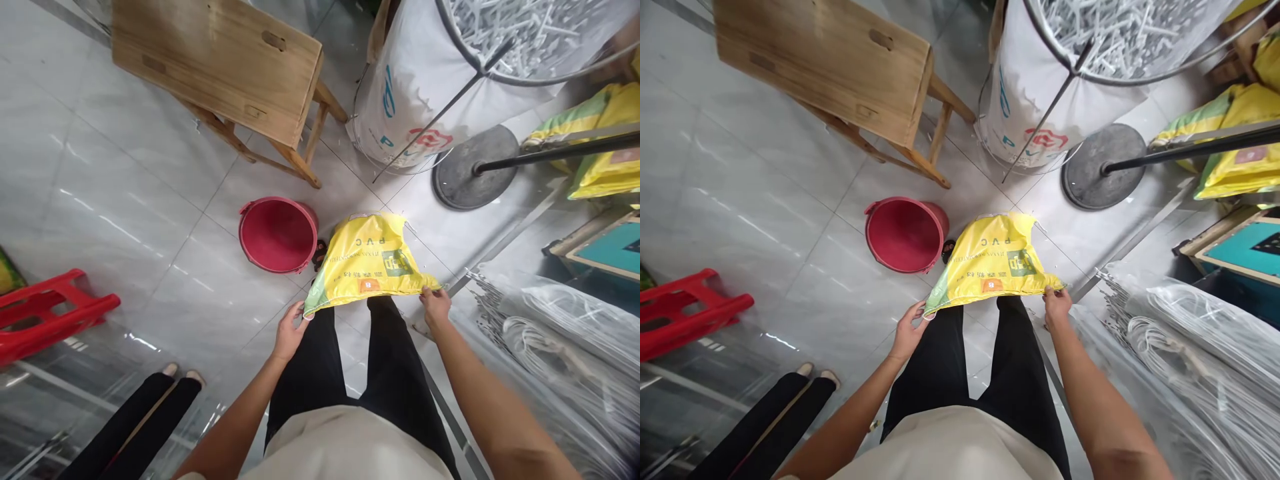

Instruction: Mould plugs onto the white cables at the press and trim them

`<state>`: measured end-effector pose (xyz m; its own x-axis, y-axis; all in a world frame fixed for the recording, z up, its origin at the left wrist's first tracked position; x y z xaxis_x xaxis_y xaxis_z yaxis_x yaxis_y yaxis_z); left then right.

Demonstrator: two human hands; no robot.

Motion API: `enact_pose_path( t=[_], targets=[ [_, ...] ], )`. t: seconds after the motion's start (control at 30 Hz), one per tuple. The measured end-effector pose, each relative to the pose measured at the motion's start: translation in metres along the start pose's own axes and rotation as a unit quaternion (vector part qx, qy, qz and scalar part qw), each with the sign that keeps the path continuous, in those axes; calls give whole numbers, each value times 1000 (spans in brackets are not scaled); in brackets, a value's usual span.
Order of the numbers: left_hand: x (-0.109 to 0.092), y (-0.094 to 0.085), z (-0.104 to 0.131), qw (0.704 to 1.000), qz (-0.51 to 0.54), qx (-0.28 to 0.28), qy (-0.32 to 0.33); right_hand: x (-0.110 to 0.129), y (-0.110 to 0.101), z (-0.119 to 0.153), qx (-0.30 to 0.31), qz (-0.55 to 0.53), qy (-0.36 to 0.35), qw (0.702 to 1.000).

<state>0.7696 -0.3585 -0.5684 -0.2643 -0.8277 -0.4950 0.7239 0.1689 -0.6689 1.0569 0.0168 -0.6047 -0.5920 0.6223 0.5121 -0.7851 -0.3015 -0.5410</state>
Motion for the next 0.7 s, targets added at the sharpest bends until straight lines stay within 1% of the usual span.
enact_pose_path(
  t=[0.07,0.13,0.2,0.27,0.3,0.33,0.4,0.47,0.53,0.6,0.63,0.7],
  targets=[
    [-11,-8,-1,1000,-7,-8,14,11,1,13,21,48,-92,994],
    [-35,-20,-4,998,-13,-18,57,19,7,32,68,95,-177,977],
    [-72,-28,-12,994,3,-32,104,25,18,53,119,137,-245,952],
    [-114,-24,-26,991,61,-35,117,27,29,71,157,169,-298,926],
    [-135,-16,-36,989,105,-16,102,28,34,77,169,183,-319,914],
    [-155,-4,-46,984,155,27,83,28,38,82,177,197,-336,904],
    [-191,27,-66,969,224,97,43,29,43,87,185,221,-363,886],
    [-217,58,-80,961,246,123,11,30,45,88,191,241,-382,871],
    [-232,86,-88,951,275,138,-39,32,45,87,200,256,-395,859],
    [-239,106,-91,937,308,147,-75,34,44,87,211,263,-403,851],
    [-240,112,-91,932,322,148,-81,35,43,87,218,263,-405,848],
    [-239,120,-91,920,352,146,-87,37,42,90,231,257,-408,845]
  ],
)
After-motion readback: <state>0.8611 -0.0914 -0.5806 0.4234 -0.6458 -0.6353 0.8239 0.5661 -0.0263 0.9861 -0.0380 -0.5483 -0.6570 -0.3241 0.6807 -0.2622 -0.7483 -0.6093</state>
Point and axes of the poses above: each hand's wrist, its own z-axis away from the middle knuckle, its own y-axis out of the palm, x = y × z, the point moved 3 cm from there along -z, towards the middle knuckle, and after that the axes turned 14 degrees about -z, right-handed, at the moved point
